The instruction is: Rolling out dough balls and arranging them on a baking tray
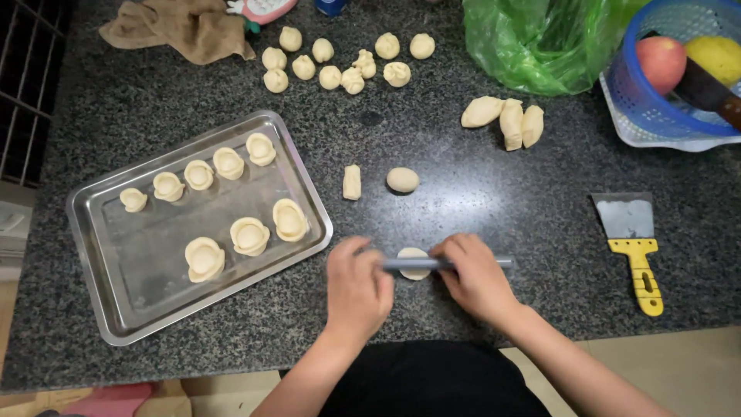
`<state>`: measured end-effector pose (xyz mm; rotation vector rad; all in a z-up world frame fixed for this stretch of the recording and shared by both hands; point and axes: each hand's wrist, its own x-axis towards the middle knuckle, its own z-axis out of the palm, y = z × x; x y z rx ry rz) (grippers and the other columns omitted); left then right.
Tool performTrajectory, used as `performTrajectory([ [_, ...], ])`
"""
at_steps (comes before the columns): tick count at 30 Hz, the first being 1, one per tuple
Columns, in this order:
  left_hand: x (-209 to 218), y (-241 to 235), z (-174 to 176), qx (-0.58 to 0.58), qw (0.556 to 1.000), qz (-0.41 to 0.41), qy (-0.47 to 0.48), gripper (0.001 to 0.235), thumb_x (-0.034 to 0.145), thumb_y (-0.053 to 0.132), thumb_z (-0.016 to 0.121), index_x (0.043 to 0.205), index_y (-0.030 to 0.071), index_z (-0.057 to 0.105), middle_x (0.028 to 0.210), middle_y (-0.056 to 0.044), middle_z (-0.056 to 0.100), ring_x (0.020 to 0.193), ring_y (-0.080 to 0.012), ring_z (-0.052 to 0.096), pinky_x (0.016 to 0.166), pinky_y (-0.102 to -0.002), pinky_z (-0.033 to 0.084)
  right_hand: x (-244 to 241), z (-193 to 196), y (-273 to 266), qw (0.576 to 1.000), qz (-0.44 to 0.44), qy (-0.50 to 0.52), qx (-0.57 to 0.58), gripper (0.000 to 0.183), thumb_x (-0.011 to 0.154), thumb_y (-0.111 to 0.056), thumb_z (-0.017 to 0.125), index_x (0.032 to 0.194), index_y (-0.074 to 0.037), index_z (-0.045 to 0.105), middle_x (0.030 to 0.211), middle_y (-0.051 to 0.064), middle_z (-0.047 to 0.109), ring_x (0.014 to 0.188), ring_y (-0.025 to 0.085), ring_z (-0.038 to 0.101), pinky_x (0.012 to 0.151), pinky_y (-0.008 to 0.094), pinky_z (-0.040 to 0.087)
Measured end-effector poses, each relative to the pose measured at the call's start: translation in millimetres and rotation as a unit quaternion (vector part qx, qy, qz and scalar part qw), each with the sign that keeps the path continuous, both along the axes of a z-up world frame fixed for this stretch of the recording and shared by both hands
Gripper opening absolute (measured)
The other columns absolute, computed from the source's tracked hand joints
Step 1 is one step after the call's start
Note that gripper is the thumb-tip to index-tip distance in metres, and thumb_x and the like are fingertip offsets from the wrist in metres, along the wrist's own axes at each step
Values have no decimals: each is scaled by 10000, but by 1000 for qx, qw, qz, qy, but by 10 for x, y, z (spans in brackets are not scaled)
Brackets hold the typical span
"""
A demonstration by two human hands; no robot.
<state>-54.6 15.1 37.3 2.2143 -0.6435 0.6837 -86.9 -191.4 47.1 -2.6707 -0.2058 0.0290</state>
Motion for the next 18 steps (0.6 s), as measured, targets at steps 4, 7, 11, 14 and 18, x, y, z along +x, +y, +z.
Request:
performTrajectory([
  [4,172,-107,-51,120,990,-10,67,291,852,198,474,1093,41,516,1278,-190,443,1261,-353,382,1087,-475,212,-35,-5,-3,999,36,31,-23,312,682,-168,722,954,-171,569,921,25,571,896,248,569,792,371,467],
  [7,241,-127,-233,192,974,5,123,482,864,260,441,1236,-45,477,1419,-257,328,1356,-342,259,1130,-442,106,-9,81,-7,997,20,71,-11,371,744,-318,700,1054,-157,576,1000,69,576,966,272,558,835,401,448],
  [11,380,-182,-206,219,963,-9,160,597,833,254,422,1372,6,354,1481,-226,228,1384,-333,191,1127,-463,89,114,-63,43,995,-53,50,-63,576,857,-490,514,1273,-99,437,1260,129,443,1211,311,390,991,442,322],
  [14,619,-248,-238,210,967,26,142,668,799,294,468,1388,5,339,1476,-232,235,1385,-341,199,1129,-478,104,403,-117,72,991,-86,0,-105,619,908,-521,410,1340,-78,383,1378,161,369,1335,335,266,1084,471,193],
  [18,853,-289,-268,200,965,54,158,750,768,273,490,1430,12,254,1507,-226,141,1406,-345,126,1140,-482,71,721,-188,6,990,-113,-44,-70,628,931,-491,393,1337,-13,382,1440,213,290,1368,387,183,1129,492,107],
])
